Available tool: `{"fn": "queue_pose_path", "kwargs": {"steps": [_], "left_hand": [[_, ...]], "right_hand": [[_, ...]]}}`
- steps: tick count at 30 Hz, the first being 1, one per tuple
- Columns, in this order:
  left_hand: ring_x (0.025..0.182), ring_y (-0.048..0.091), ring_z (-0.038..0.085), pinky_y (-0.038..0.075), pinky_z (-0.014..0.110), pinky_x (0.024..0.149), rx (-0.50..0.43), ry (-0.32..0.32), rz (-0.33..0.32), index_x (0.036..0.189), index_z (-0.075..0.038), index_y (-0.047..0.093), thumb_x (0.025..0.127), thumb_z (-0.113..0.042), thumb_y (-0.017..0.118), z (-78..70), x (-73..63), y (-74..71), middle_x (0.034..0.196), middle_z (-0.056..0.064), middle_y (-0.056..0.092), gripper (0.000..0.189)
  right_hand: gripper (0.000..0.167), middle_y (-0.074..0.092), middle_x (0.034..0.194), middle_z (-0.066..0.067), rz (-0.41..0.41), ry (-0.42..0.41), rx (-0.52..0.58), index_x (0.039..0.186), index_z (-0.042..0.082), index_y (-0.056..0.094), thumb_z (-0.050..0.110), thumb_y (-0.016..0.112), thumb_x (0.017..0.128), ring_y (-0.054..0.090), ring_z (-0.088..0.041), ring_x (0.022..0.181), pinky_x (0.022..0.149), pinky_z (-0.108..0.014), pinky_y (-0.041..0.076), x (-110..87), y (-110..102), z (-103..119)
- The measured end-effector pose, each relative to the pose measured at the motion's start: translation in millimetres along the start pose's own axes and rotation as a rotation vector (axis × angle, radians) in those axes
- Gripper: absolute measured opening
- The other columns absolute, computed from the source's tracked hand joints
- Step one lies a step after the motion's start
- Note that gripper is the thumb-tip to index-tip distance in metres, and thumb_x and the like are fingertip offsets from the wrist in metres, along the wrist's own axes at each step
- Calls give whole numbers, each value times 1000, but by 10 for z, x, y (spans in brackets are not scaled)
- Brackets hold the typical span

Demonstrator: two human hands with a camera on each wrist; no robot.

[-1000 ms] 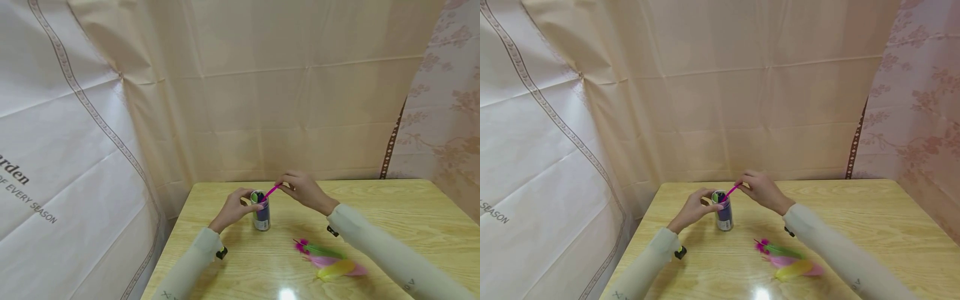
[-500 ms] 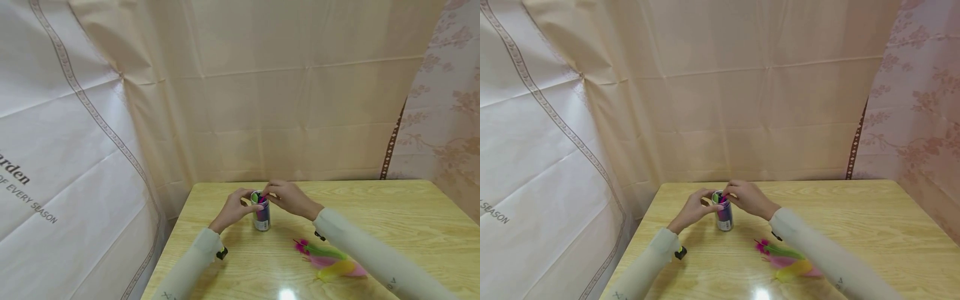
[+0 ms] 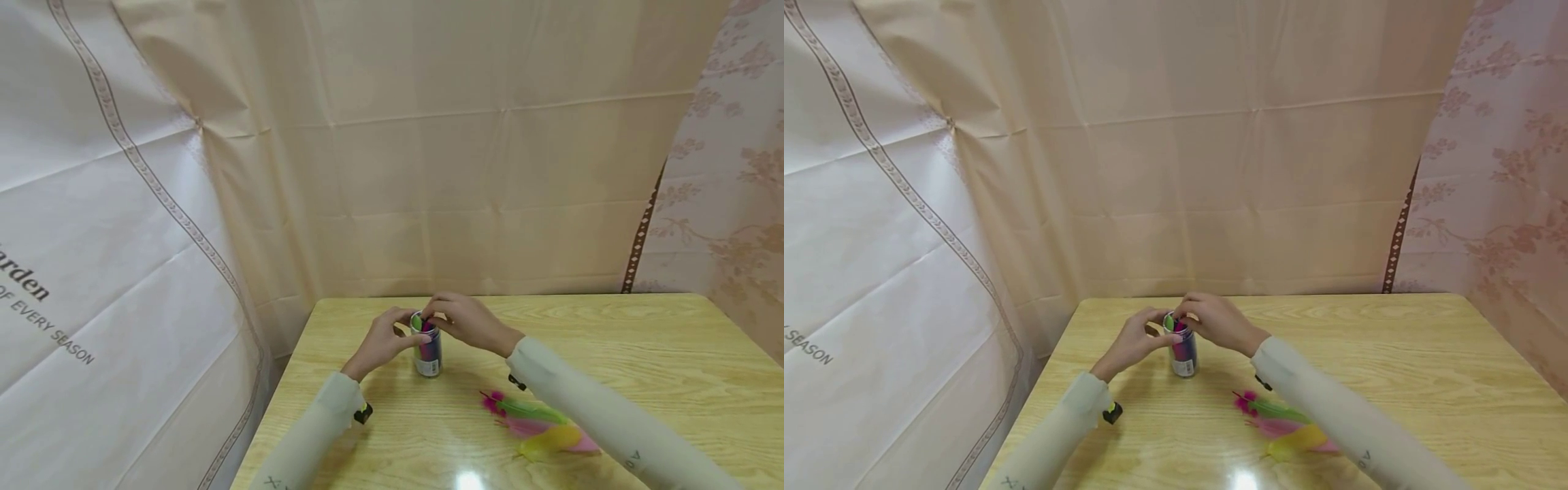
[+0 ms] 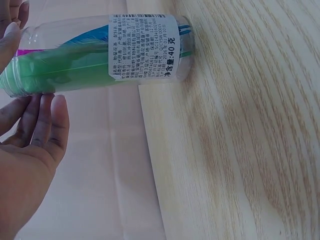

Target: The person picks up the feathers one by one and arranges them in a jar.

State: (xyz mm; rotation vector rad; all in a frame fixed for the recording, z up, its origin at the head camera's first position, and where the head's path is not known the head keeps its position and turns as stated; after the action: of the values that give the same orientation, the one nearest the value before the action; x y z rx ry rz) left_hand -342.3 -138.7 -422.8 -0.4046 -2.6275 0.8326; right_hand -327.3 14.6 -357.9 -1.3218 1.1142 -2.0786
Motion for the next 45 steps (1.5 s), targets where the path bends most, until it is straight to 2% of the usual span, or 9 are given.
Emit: {"fn": "queue_pose_path", "kwargs": {"steps": [5,9,18,22,31,39,45], "left_hand": [[105,60,15,55,36,86,-1,-5,-10,133,-28,67,88,-54,79,11,1,1,116,-9,61,53],[105,60,13,55,36,86,-2,-11,-17,132,-25,68,87,-53,80,-1,2,-1,116,-9,62,54],[106,60,15,55,36,86,-11,-21,-15,132,-23,68,86,-53,81,1,17,-3,115,-9,62,56],[107,61,19,55,36,86,-15,-18,-12,134,-22,67,86,-53,81,-6,21,-12,115,-8,62,59],[106,61,14,55,35,86,-8,-33,-11,134,-23,67,85,-53,81,-7,0,-12,117,-9,62,59],[105,61,14,55,34,85,2,-28,-16,135,-20,67,86,-53,81,3,7,-12,115,-8,63,60],[105,60,13,55,34,85,3,-26,-13,134,-19,67,86,-54,80,5,-1,-12,116,-8,63,61]], "right_hand": [[14,70,102,4,-60,27,-17,106,12,77,7,78,93,65,-8,86,70,-26,56,-65,-83,-82],[12,70,100,6,-79,69,-14,104,15,76,9,77,94,60,-5,76,63,-24,52,-147,-153,-156],[13,68,96,8,-93,127,-38,101,18,75,9,79,92,51,0,66,56,-23,47,-478,-306,-303],[13,69,95,9,-72,137,-49,102,18,77,10,79,91,49,2,64,56,-22,47,-649,-344,-364],[12,67,92,12,-17,181,-33,103,18,77,10,77,94,47,4,65,55,-21,45,-1023,-366,-449],[13,65,91,13,-15,193,-34,103,18,76,10,78,93,43,6,62,53,-20,43,-1329,-400,-418],[11,65,92,15,28,219,-1,104,17,76,12,76,95,43,7,61,52,-19,43,-1586,-354,-386]]}}
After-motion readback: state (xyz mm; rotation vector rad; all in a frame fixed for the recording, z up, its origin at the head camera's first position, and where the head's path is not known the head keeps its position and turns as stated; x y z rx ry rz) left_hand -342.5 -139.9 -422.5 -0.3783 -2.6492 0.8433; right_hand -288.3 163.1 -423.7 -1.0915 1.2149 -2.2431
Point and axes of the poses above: each hand's wrist, its own x-axis towards the middle knuckle, its own y-axis out of the palm, z = x × y, the point moved 8 cm from there along x, towards the middle knuckle
